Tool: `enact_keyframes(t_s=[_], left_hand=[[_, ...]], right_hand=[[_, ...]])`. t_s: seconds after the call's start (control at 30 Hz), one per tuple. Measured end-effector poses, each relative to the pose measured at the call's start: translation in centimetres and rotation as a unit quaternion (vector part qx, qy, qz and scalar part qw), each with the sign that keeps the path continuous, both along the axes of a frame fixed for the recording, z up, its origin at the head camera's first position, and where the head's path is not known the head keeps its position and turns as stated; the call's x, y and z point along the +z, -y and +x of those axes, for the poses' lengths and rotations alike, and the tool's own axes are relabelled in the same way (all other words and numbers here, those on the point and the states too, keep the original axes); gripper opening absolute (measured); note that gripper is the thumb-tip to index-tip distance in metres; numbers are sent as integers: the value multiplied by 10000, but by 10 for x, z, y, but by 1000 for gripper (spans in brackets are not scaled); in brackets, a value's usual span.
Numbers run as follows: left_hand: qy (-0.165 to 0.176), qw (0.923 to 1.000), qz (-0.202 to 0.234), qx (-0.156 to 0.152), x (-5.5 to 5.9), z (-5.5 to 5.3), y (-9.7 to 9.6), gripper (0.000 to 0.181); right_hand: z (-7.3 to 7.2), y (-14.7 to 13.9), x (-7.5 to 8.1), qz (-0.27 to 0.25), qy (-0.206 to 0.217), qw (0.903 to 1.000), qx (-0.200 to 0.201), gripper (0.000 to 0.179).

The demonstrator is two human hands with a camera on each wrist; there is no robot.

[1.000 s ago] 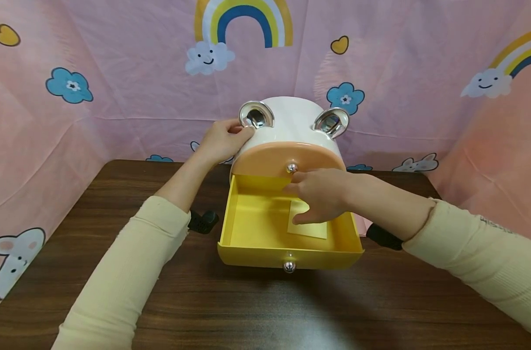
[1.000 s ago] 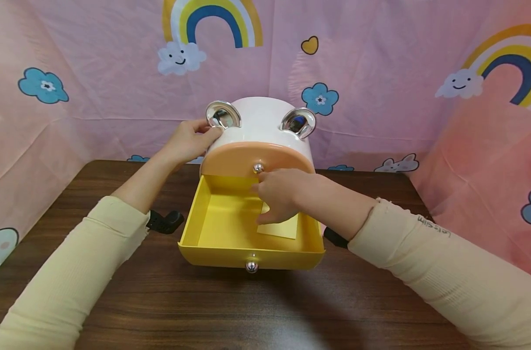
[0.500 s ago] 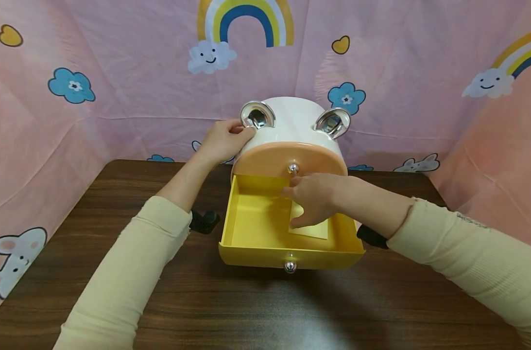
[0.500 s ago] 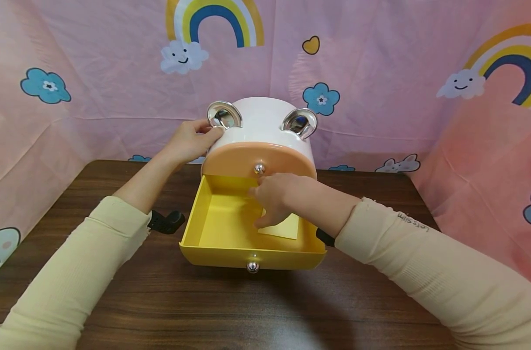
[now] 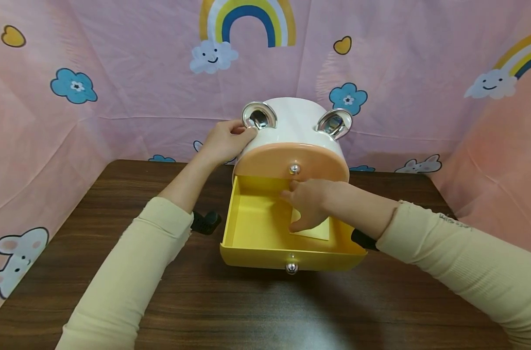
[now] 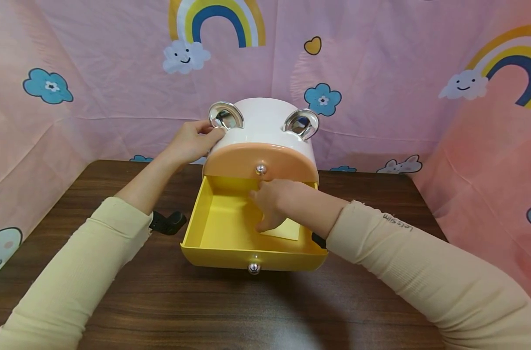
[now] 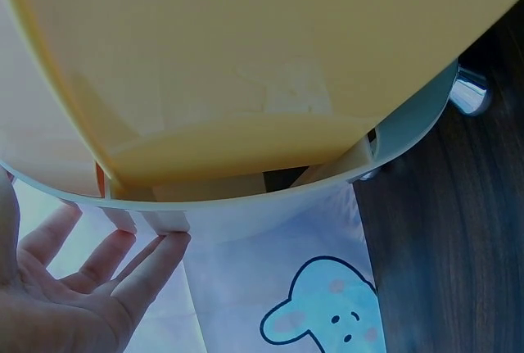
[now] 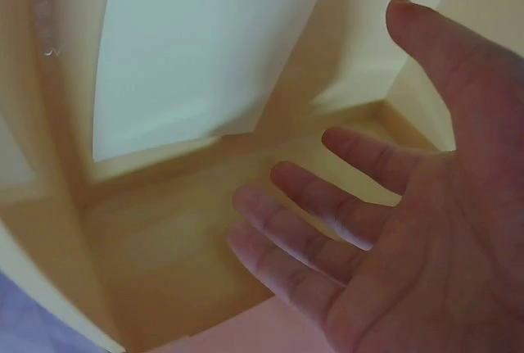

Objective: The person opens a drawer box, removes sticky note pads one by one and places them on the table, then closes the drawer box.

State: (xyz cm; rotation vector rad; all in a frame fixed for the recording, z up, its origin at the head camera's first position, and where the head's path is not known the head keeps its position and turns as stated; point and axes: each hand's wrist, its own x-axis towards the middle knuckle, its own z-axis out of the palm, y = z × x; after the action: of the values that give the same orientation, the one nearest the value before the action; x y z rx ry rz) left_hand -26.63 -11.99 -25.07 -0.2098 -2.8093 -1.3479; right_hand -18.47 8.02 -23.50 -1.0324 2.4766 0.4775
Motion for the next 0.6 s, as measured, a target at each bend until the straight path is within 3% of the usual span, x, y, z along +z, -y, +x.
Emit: enact_keyframes(t_s=[0.6], left_hand=[[-63,10000,-30,12,-2,-1,1,48]], right_hand=[[0,3,-18,191,24,9994,-297,64]])
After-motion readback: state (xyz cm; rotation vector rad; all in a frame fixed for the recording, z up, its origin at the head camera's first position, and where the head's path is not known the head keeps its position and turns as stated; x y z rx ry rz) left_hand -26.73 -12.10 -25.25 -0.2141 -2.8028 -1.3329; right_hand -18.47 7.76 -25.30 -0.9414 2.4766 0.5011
